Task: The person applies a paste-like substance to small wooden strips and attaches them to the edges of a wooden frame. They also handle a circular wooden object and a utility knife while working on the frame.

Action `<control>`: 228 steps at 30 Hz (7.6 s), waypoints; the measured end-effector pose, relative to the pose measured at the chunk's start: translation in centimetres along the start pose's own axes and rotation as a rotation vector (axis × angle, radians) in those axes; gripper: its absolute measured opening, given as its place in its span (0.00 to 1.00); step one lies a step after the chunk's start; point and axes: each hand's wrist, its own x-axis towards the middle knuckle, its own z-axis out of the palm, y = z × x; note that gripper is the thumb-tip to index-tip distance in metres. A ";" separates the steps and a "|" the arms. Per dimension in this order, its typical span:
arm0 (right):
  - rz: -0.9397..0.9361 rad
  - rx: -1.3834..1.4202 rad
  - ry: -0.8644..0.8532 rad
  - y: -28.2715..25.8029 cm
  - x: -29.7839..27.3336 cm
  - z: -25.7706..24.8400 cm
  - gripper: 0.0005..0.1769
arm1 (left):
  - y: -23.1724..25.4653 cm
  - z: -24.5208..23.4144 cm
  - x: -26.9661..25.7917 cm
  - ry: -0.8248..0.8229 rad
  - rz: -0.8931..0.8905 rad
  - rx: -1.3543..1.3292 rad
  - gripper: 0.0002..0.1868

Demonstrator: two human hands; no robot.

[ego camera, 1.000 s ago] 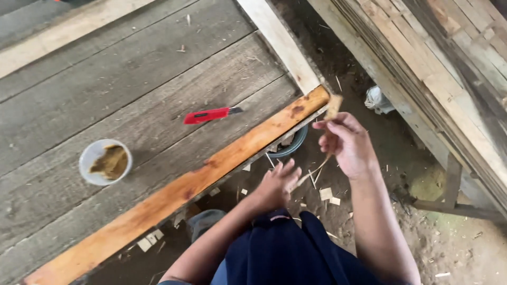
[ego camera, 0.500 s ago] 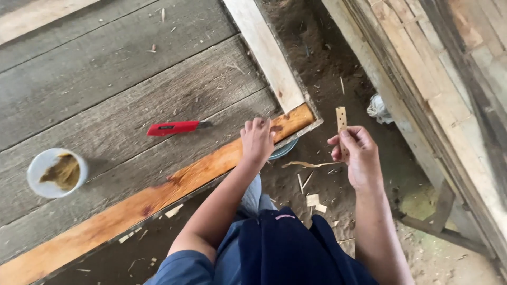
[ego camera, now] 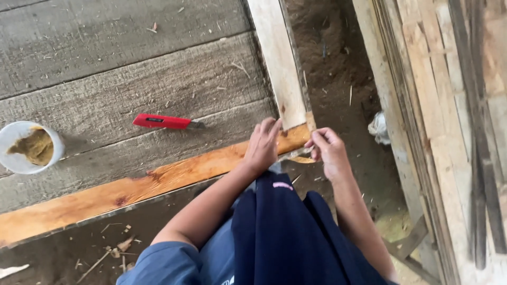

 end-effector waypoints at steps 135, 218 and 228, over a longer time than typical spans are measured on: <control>0.363 -0.120 -0.134 0.9 2.4 3.1 0.09 | -0.6 -4.1 8.5 -0.774 0.467 0.435 0.34; -0.520 -0.275 -0.589 -34.9 28.2 -18.8 0.05 | 23.0 -2.1 41.5 0.860 -0.021 -0.279 0.34; -0.515 -0.584 -0.961 -45.1 46.2 3.6 0.04 | -7.1 -6.4 47.7 0.807 -1.137 0.151 0.37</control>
